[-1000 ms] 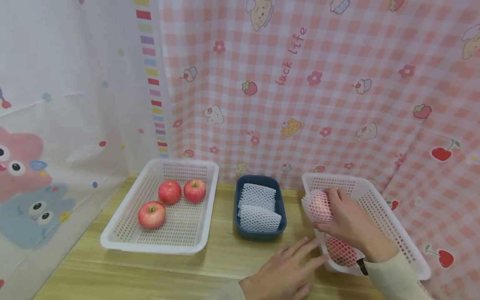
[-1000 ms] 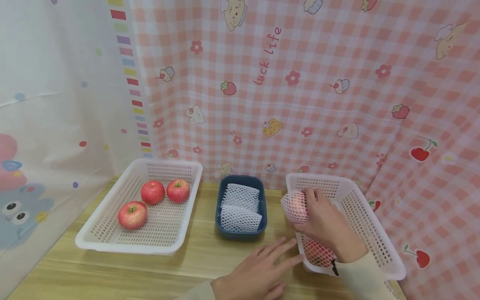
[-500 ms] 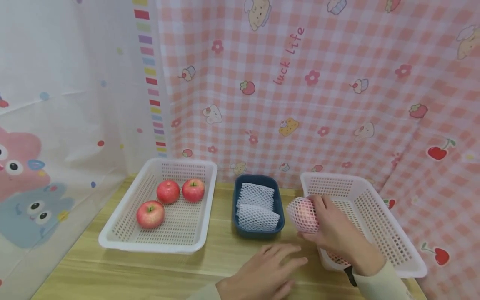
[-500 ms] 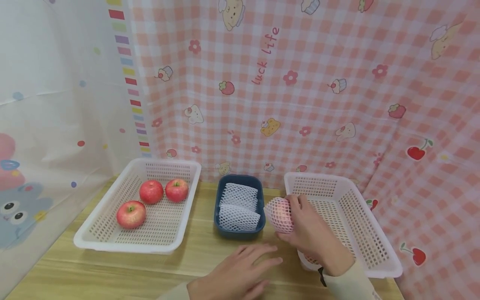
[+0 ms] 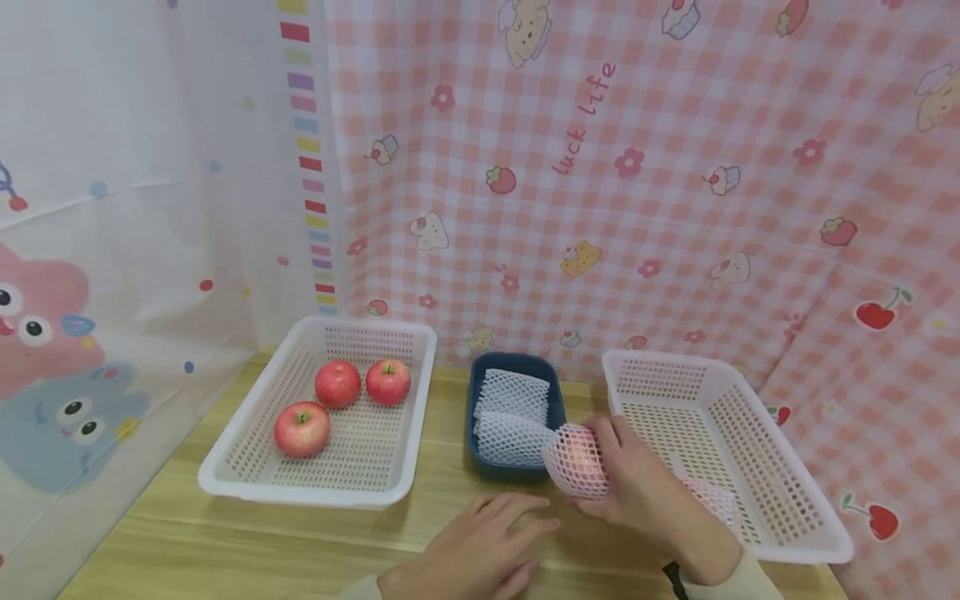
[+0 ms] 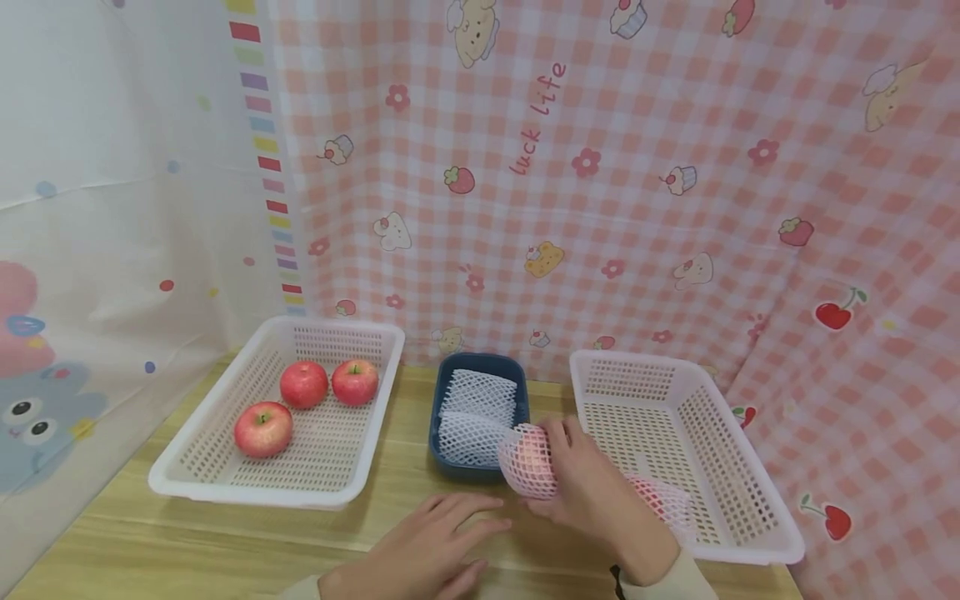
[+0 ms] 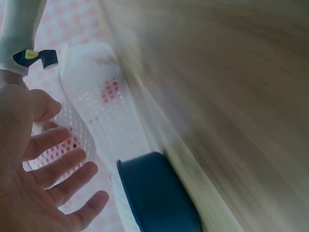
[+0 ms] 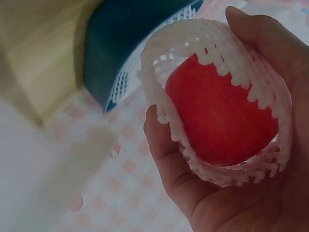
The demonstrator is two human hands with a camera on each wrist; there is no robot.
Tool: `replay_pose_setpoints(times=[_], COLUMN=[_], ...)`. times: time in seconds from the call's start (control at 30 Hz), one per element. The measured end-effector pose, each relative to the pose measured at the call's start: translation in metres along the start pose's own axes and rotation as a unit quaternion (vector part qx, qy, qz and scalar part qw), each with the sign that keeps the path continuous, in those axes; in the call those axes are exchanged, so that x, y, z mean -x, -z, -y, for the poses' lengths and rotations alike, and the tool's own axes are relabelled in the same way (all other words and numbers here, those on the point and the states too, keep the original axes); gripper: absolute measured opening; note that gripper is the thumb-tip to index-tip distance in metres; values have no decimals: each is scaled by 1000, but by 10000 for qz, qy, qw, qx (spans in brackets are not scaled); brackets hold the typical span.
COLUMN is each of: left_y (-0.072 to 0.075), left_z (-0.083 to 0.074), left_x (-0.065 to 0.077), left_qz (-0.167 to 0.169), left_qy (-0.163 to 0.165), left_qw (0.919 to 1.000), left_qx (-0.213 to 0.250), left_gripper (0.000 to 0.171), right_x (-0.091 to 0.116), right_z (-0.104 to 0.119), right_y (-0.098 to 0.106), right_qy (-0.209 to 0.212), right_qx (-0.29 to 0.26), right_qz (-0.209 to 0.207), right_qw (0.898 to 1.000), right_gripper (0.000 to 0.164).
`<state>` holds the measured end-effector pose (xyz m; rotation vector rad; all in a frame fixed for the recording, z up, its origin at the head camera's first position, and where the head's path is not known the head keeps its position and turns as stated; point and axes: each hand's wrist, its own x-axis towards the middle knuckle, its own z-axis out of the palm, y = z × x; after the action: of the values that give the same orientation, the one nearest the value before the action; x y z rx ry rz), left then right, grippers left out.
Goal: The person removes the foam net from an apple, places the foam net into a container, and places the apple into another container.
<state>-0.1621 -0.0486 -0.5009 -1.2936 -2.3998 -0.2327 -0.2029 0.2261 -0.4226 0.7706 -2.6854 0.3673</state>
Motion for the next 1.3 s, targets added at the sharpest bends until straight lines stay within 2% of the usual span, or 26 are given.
replay_pose_setpoints(times=[0.23,0.57,0.87,1.1,1.3], left_y=[2,9,8,10,8], left_z=[12,23,31,31,31], left_x=[19,40,52,56,58], left_qz=[-318,-612,-1124,-980,-879], left_qy=[94,419,614,1068,1235], left_qw=[9994,9968,9918,9891,9878], left_qx=[20,310,-1,247,353], left_gripper=[55,61,64,62,61], right_x=[5,8,8,10,14], right_z=[13,25,42,47,46], right_y=[-15,-44,-62,-73,-77], right_qy=[126,543,708,520,418], right_qx=[32,-364,-592,-607,-705], right_qz=[63,270,668,1354,1610], right_qw=[9999,9975,9935,9876,9835], right_gripper=[94,93,94,93,93])
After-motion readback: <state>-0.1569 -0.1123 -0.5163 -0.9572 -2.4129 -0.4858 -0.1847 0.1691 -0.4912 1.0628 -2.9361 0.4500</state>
